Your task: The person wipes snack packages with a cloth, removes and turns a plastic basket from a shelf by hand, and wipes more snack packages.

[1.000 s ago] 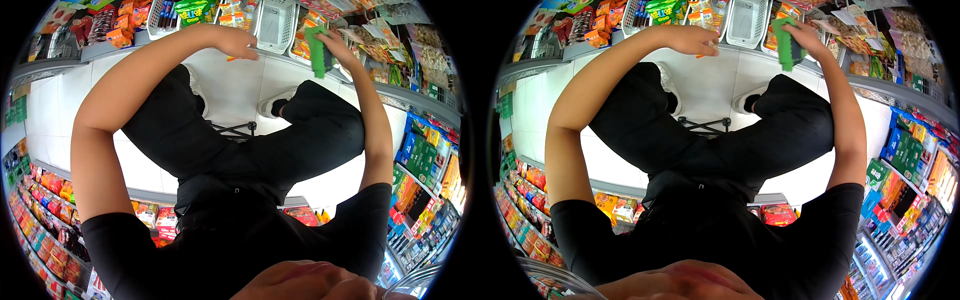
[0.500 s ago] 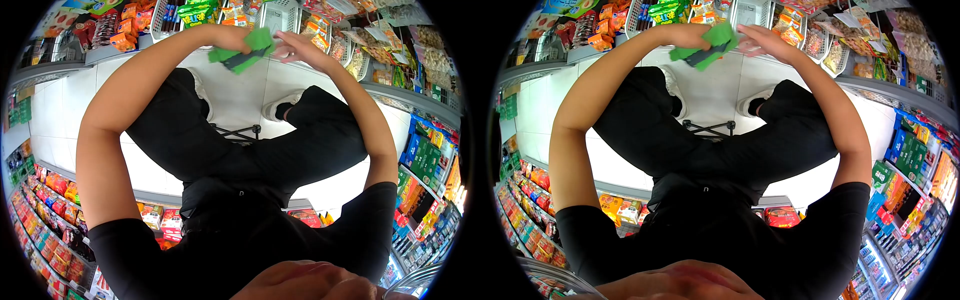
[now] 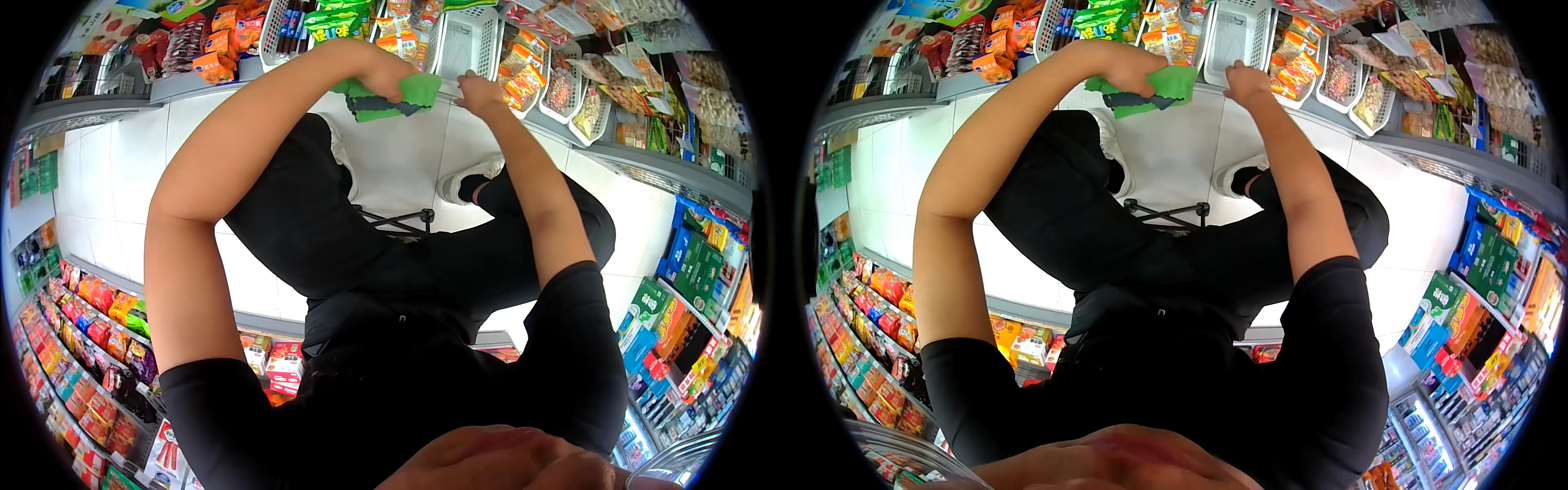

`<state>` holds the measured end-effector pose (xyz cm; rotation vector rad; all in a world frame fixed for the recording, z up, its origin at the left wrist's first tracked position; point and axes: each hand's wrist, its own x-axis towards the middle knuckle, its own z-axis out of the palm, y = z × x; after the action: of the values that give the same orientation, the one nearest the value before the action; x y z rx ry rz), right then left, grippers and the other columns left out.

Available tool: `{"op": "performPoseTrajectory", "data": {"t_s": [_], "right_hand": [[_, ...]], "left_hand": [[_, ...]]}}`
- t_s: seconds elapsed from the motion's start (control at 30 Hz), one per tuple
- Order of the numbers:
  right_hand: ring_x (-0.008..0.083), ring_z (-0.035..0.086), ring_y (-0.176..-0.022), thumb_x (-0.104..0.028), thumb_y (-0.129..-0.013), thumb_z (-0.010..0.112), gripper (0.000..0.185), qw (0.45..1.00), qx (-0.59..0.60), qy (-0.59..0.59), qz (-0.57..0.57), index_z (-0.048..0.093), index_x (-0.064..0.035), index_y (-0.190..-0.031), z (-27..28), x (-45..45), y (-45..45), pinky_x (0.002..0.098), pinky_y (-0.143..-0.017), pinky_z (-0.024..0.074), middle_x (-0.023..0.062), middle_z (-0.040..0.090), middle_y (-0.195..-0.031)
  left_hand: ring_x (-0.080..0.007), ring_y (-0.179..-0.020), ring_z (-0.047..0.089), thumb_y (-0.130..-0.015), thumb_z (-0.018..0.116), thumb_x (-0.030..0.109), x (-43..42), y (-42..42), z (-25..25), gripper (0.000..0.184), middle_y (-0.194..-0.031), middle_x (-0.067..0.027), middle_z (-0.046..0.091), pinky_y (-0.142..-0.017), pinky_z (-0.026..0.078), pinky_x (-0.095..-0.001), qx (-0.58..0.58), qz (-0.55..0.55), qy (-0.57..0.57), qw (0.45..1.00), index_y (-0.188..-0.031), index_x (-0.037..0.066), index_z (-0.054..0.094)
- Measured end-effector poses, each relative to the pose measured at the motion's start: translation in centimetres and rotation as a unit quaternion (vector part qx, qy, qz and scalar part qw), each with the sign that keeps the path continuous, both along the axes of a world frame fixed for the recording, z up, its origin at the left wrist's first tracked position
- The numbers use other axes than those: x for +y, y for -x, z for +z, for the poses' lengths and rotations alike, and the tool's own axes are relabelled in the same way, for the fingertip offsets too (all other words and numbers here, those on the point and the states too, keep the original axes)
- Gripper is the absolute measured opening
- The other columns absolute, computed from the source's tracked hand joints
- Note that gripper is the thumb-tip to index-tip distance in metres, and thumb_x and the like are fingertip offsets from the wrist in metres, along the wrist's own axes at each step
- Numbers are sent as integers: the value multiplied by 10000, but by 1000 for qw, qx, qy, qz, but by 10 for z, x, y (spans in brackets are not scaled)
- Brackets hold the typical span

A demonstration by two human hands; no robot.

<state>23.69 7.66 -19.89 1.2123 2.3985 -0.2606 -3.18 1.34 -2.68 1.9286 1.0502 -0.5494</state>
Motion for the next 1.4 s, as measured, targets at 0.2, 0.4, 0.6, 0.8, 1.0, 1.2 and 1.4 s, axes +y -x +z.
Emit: {"op": "performPoseTrajectory", "data": {"t_s": [0.2, 0.4, 0.6, 0.8, 1.0, 1.2, 1.4], "right_hand": [[322, 690, -1122, -227, -899, 715, 320, 999, -25, 3, -24, 683, -72, -1176, -24, -4, -7, 460, -908, 581, 131, 652, -1249], [315, 710, -1035, -235, -832, 730, 341, 1000, -1, -25, -13, 663, -86, -1132, -47, -4, -14, 453, -859, 583, 126, 708, -1118], [362, 721, -948, -301, -790, 778, 450, 1000, 9, 1, 17, 625, -75, -1148, 0, -18, -11, 469, -816, 581, 156, 741, -983], [371, 721, -928, -322, -787, 794, 477, 996, 8, 4, 85, 618, -63, -1147, 42, -21, -7, 493, -789, 577, 167, 739, -965], [368, 722, -973, -329, -795, 811, 442, 993, -4, -28, 119, 673, -43, -1103, 108, -11, -10, 469, -837, 591, 175, 744, -1007], [349, 737, -913, -278, -748, 834, 350, 982, -51, -16, 181, 718, -38, -974, 159, -36, -22, 457, -808, 594, 167, 746, -931], [332, 738, -727, -244, -708, 832, 293, 966, 6, -81, 245, 693, -52, -880, 211, -69, -30, 439, -682, 588, 146, 724, -750]], "left_hand": [[-328, -1128, 659, -907, 658, 295, 3, 8, -5, 545, -1236, -181, 667, -959, 510, -426, 22, 11, 6, 1000, -1375, 48, 526], [-334, -1148, 649, -901, 662, 310, 4, 8, 1, 575, -1247, -185, 661, -973, 506, -422, 20, 16, -20, 999, -1394, 54, 512], [-330, -1124, 657, -895, 659, 302, 2, 6, -9, 580, -1253, -180, 662, -968, 510, -419, 38, 1, 4, 999, -1401, 54, 524], [-314, -1033, 671, -853, 624, 236, 15, 20, -9, 436, -1166, -182, 680, -912, 522, -406, -53, 69, -135, 987, -1223, 7, 641], [-288, -967, 687, -802, 549, 220, 24, 21, 17, 375, -1037, -160, 709, -852, 529, -396, -118, 190, -161, 961, -1082, 21, 700], [-308, -1034, 662, -966, 495, 590, 18, 24, 23, 683, -1078, -203, 707, -934, 491, -420, -190, 314, -167, 915, -1119, -42, 704], [-254, -835, 692, -840, 461, 878, 16, 17, -13, 960, -927, -166, 727, -791, 540, -367, -96, 226, -115, 962, -873, -28, 775]]}}
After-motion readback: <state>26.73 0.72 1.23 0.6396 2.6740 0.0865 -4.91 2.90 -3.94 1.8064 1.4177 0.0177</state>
